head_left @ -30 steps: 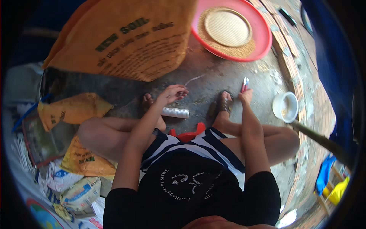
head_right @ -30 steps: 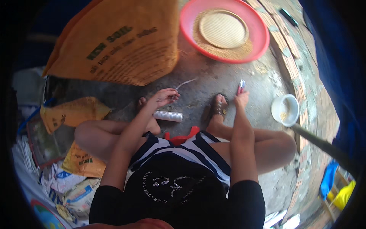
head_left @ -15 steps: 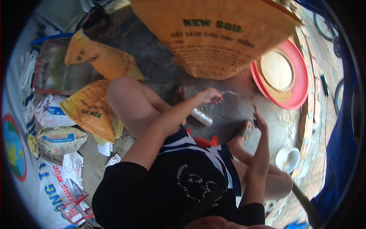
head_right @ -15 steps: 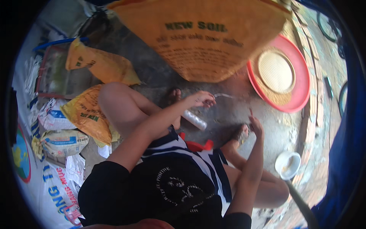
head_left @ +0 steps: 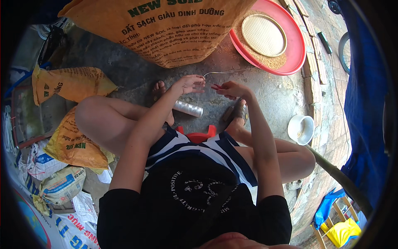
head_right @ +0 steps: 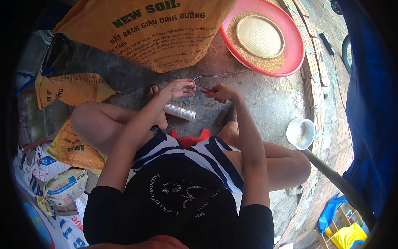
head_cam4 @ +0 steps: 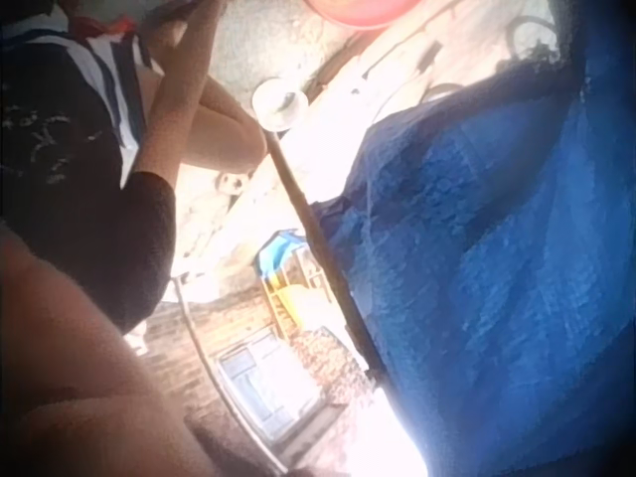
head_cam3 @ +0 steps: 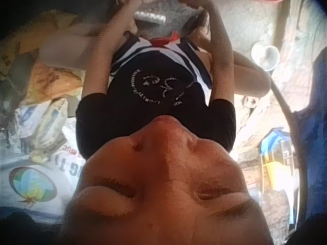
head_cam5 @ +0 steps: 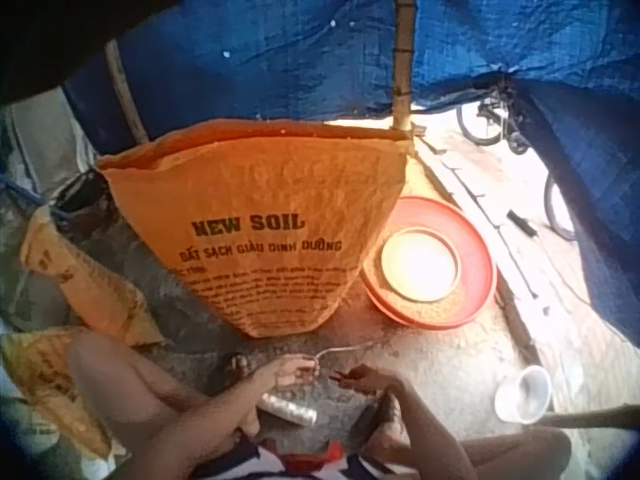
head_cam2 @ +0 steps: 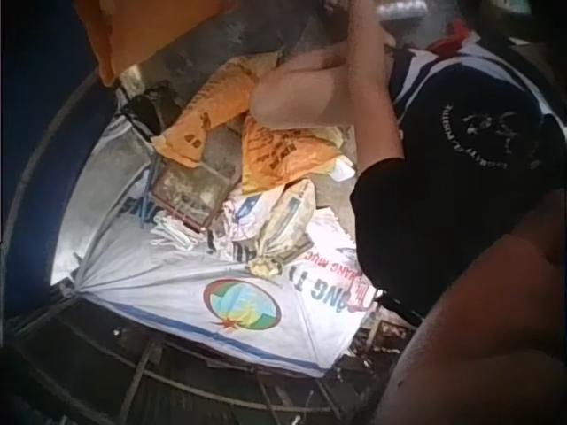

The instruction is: Manually sewing the opening of a large plastic-woven bag closed using a needle and thread.

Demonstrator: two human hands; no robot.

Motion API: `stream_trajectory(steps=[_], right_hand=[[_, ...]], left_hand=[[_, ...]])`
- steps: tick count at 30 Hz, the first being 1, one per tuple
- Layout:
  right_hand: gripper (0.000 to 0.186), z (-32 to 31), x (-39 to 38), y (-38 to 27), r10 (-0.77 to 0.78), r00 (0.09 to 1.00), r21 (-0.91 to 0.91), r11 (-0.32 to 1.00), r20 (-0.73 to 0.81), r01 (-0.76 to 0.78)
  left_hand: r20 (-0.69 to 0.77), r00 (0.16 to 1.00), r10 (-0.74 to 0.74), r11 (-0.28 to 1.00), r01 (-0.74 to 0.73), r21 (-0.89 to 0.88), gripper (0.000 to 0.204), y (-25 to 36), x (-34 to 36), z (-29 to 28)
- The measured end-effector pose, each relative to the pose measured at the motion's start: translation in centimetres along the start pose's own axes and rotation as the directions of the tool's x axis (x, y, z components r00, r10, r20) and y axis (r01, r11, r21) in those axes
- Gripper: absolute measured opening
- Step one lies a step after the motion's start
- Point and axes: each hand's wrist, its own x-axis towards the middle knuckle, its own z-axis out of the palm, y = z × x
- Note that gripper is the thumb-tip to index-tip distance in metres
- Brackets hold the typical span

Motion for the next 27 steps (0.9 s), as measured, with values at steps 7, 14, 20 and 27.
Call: stream_trajectory(steps=[7, 14, 20, 27], right_hand=[[0.033, 2.2, 1.1, 0.3, 0.079, 0.995, 0.153, 0.984, 0.056, -0.086], [0.025, 3.0, 1.5, 0.8, 0.115, 0.991, 0.253, 0.959, 0.072, -0.13], [0.028, 3.3, 1.7, 0.9, 0.135, 0.987, 0.31, 0.938, 0.088, -0.156], [0.028, 2.4, 1.7, 1.6, 0.139, 0.984, 0.33, 0.929, 0.111, -0.168]], left_hand=[[0.016, 1.0, 0.001, 1.0, -0.001, 0.021, 0.02, 0.1, -0.2, 0.6], [0.027, 1.0, -0.003, 0.999, 0.002, 0.039, 0.02, 0.2, -0.1, 0.7], [0.034, 0.999, -0.01, 1.0, 0.01, 0.01, 0.019, 0.2, 0.0, 0.3], [0.008, 1.0, -0.006, 1.0, 0.006, -0.014, 0.019, 0.1, 0.0, 0.0]])
